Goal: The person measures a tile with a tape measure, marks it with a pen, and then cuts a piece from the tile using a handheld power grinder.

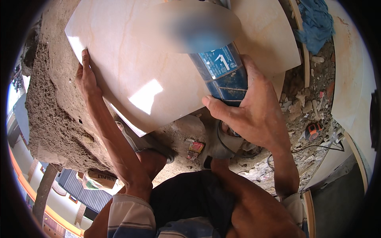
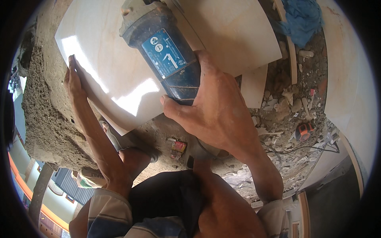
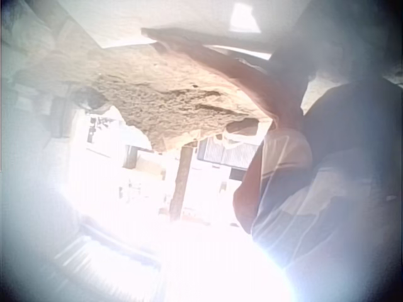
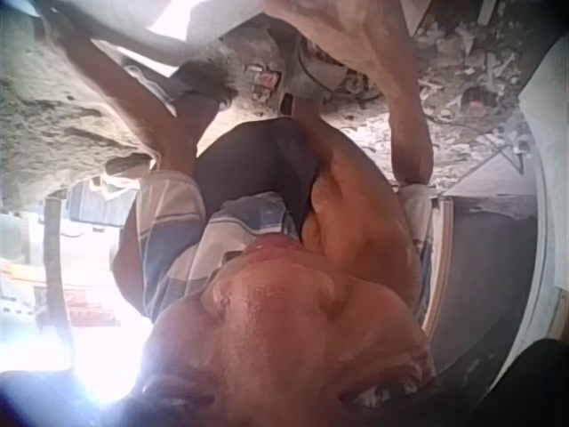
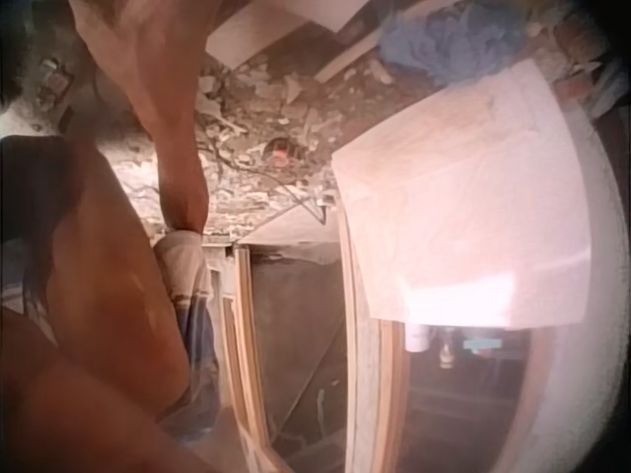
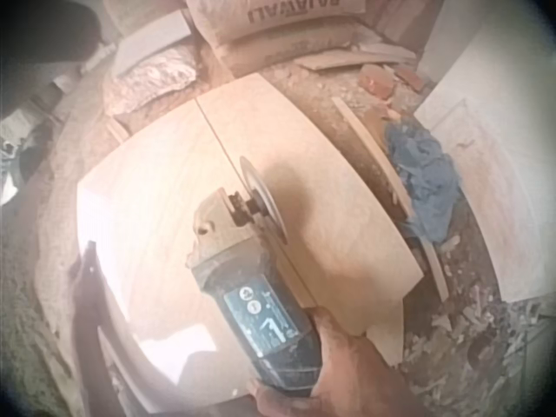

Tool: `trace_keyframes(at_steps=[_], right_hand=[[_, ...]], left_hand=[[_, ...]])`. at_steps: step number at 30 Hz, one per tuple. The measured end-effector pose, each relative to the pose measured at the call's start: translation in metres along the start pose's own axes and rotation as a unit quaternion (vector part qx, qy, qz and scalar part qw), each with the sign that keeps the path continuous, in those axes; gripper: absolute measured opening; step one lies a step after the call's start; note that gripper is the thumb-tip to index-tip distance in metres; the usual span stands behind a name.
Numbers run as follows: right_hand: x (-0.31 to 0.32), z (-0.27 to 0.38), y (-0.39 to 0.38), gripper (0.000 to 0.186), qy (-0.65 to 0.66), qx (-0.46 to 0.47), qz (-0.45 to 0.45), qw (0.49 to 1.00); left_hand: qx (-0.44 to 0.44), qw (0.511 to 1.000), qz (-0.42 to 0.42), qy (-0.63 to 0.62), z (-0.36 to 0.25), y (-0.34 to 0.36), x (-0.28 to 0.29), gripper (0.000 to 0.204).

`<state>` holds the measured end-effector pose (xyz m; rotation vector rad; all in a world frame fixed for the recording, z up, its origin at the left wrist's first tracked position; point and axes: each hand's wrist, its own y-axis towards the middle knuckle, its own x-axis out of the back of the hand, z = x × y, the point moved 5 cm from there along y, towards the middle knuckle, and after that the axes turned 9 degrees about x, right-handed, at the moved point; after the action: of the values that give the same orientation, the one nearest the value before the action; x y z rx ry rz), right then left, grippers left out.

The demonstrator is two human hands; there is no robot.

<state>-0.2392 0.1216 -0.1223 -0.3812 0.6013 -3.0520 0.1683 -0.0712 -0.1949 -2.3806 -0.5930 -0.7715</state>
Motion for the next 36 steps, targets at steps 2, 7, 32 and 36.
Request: trace_keyframes(at_steps=[2,7,32,36], right_hand=[[0.000,-0.001,-0.002,0.057,0.014,-0.012,0.007,1.000],[0.000,-0.002,-0.005,0.057,0.017,-0.011,0.009,1.000],[0.006,-0.004,-0.026,0.067,0.017,-0.070,0.009,0.997],[0.007,-0.005,-0.030,0.070,0.015,-0.071,0.011,0.997]], left_hand=[[-0.009,1.000,-0.010,-0.003,0.001,0.003,0.001,0.066],[-0.007,0.999,-0.040,-0.001,0.005,0.008,0.004,0.065],[-0.029,0.999,-0.017,-0.042,0.003,0.007,0.001,0.061],[-0.024,0.999,-0.024,-0.036,0.002,0.006,0.001,0.057]])
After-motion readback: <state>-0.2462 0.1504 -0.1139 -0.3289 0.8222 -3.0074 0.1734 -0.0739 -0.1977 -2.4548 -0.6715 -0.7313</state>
